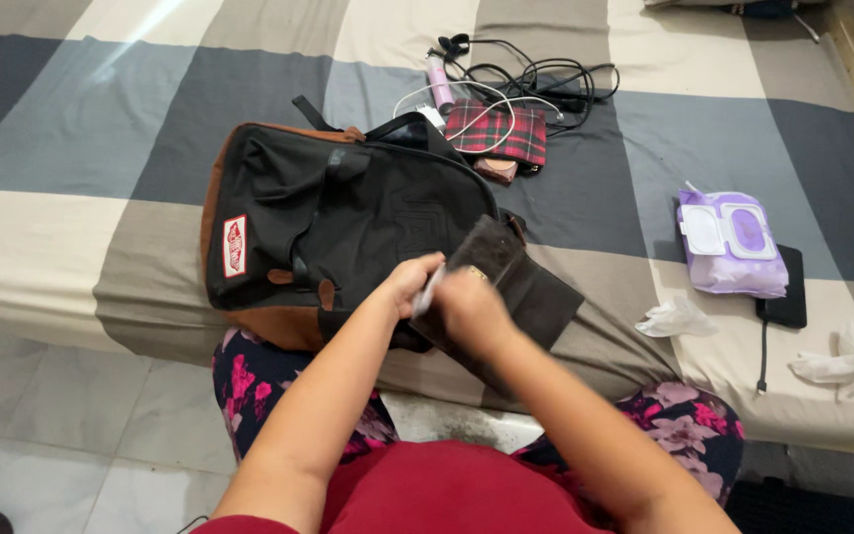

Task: The person sits on a bed and wipes a brown wallet with a white wipe, cleaning the exterior and interior compartments. They then place the wallet into a black backpack and later pick up a red plaid pouch to wipe it as well.

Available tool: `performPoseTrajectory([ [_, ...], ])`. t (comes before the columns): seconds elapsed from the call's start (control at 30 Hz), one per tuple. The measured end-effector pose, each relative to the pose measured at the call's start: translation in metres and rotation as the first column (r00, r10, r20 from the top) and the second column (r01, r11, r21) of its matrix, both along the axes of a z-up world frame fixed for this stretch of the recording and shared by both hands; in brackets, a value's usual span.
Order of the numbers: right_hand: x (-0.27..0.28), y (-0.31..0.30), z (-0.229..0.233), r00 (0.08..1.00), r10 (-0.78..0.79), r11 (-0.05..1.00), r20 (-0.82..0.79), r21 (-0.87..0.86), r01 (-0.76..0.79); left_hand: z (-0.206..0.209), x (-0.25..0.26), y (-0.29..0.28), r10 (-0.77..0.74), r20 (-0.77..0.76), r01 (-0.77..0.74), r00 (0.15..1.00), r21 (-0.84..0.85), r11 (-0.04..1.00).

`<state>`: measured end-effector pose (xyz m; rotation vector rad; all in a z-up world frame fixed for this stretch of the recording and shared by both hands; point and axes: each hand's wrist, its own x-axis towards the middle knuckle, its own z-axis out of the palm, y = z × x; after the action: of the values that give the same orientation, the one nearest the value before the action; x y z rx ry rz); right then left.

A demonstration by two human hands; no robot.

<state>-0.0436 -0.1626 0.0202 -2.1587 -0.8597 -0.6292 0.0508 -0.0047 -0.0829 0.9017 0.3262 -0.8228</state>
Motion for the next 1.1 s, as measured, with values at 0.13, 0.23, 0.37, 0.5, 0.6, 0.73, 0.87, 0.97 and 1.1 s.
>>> performPoseTrajectory([
  [0.13, 0.036, -0.014, 0.008, 0.934, -0.317, 0.941, -0.168, 0.071, 0.332, 0.008, -0.011, -0.004, 0.060, 0.073, -0.076, 0.995, 0.235, 0.969],
  [0.23, 0.029, -0.011, -0.005, 0.955, -0.286, 0.958, -0.079, -0.030, 0.284, 0.025, -0.019, -0.010, 0.110, 0.110, -0.130, 0.988, 0.195, 0.972],
  [0.37, -0.036, -0.002, -0.047, 1.000, 0.022, 0.990, 0.014, -0.137, -0.020, 0.032, -0.030, -0.017, 0.038, 0.323, -0.132, 0.946, 0.273, 0.953],
  [0.5, -0.049, -0.051, -0.065, 0.997, -0.074, 0.994, 0.007, -0.086, 0.074, 0.032, -0.031, -0.022, 0.053, 0.402, -0.169, 0.914, 0.258, 0.951],
  [0.6, -0.022, -0.117, -0.082, 0.856, -0.499, 0.851, -0.135, 0.110, 0.513, 0.033, -0.028, -0.017, 0.154, 0.314, -0.221, 0.937, 0.188, 0.957],
  [0.73, 0.002, -0.175, -0.123, 0.604, -0.217, 0.481, -0.767, 0.454, 0.750, 0.039, -0.024, -0.015, 0.176, 0.425, -0.319, 0.888, 0.294, 0.901],
  [0.87, 0.003, -0.168, -0.141, 0.497, 0.371, 0.273, -0.784, 0.604, 0.749, 0.047, -0.031, -0.023, -0.132, 0.638, -0.473, 0.758, 0.678, 0.562],
  [0.97, -0.002, -0.141, -0.125, 0.428, 0.500, 0.288, -0.753, 0.610, 0.738, 0.053, -0.051, -0.034, -0.556, 0.684, -0.719, 0.473, 0.664, 0.206],
  [1.1, 0.000, -0.111, -0.090, 0.485, 0.550, 0.238, -0.680, 0.685, 0.689, 0.066, -0.056, -0.035, -0.449, 0.753, -0.594, 0.480, 0.656, 0.466],
])
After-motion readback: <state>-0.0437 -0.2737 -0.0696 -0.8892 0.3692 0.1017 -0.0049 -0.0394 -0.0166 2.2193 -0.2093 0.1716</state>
